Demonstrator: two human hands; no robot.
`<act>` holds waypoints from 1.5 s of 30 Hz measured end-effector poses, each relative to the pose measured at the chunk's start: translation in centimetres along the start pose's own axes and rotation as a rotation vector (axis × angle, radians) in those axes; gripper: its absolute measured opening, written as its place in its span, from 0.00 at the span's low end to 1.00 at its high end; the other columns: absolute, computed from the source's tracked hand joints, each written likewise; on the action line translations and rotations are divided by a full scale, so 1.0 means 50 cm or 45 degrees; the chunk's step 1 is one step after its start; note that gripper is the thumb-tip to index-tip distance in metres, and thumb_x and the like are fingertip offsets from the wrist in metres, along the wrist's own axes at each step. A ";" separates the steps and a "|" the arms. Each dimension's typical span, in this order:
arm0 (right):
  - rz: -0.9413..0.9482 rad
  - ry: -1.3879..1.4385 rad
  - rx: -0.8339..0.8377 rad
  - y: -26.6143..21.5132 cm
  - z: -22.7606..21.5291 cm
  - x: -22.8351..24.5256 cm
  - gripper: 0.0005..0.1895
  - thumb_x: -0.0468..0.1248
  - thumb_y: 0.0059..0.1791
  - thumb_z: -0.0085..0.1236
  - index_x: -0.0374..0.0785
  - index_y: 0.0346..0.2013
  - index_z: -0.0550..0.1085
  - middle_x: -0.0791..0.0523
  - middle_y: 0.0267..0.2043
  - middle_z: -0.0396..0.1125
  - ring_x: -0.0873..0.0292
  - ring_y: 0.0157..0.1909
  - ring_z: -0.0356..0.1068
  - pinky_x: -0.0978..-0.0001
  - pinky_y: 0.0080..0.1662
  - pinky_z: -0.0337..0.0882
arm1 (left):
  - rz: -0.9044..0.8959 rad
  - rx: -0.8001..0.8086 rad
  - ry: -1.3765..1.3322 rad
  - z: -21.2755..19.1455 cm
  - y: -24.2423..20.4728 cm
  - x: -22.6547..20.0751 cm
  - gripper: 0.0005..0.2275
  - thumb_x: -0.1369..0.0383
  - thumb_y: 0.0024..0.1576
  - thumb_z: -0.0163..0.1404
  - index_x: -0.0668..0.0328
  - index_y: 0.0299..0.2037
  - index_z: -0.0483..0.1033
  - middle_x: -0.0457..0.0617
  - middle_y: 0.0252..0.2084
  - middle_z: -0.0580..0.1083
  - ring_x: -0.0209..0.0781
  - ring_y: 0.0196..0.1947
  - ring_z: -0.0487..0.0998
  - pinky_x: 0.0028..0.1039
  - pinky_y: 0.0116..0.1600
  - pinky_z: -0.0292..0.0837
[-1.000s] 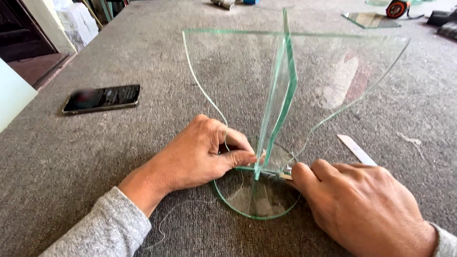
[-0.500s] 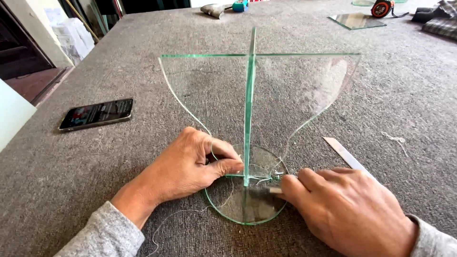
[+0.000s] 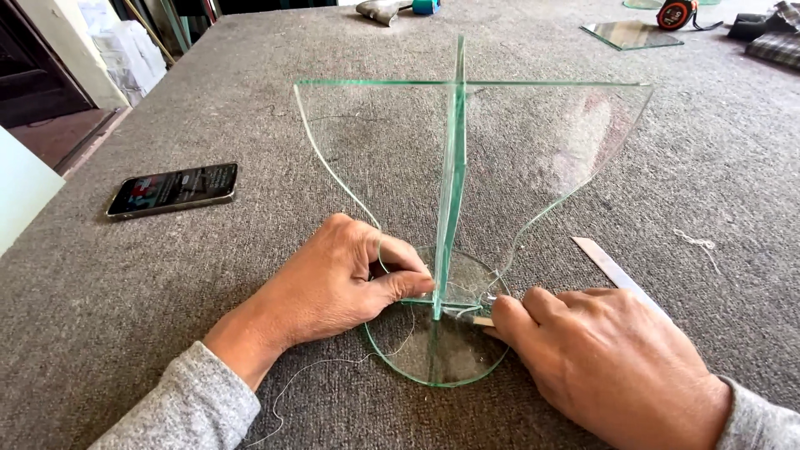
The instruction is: The person is assembling a decorative glass structure, carefully holding pieces together while using a utility knife to trim or scrape excess material from the joints.
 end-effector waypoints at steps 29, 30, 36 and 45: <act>-0.095 0.003 -0.060 -0.008 0.017 0.000 0.03 0.40 0.56 0.51 0.51 0.45 0.67 0.62 0.29 0.69 0.51 0.24 0.78 0.45 0.26 0.75 | 0.057 -0.010 0.006 0.001 0.000 0.009 0.08 0.59 0.61 0.65 0.47 0.33 0.94 0.31 0.26 0.87 0.19 0.24 0.73 0.25 0.32 0.67; -0.092 0.006 -0.064 -0.007 0.013 0.003 0.03 0.40 0.56 0.51 0.51 0.45 0.67 0.62 0.29 0.69 0.51 0.24 0.78 0.45 0.26 0.75 | 0.057 -0.007 0.010 0.001 -0.001 0.007 0.08 0.59 0.61 0.65 0.47 0.33 0.94 0.31 0.26 0.87 0.19 0.24 0.73 0.25 0.32 0.67; -0.269 0.211 -0.206 -0.008 -0.010 -0.007 0.03 0.41 0.62 0.50 0.50 0.43 0.69 0.61 0.29 0.69 0.51 0.22 0.74 0.48 0.27 0.74 | 0.025 -0.018 -0.071 0.002 -0.004 0.002 0.07 0.60 0.60 0.65 0.47 0.35 0.94 0.35 0.35 0.92 0.22 0.28 0.84 0.20 0.37 0.78; -0.055 0.066 -0.219 -0.014 0.017 -0.027 0.07 0.47 0.59 0.49 0.55 0.38 0.68 0.64 0.26 0.67 0.52 0.25 0.76 0.46 0.29 0.77 | 0.041 -0.036 -0.086 0.007 -0.006 -0.005 0.08 0.64 0.62 0.65 0.51 0.31 0.91 0.32 0.27 0.86 0.21 0.27 0.78 0.22 0.36 0.73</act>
Point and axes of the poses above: each hand's wrist, its own y-axis towards the middle knuckle, its own z-axis out of the palm, x = y × z, the point moved 2 cm from there along y, towards the middle knuckle
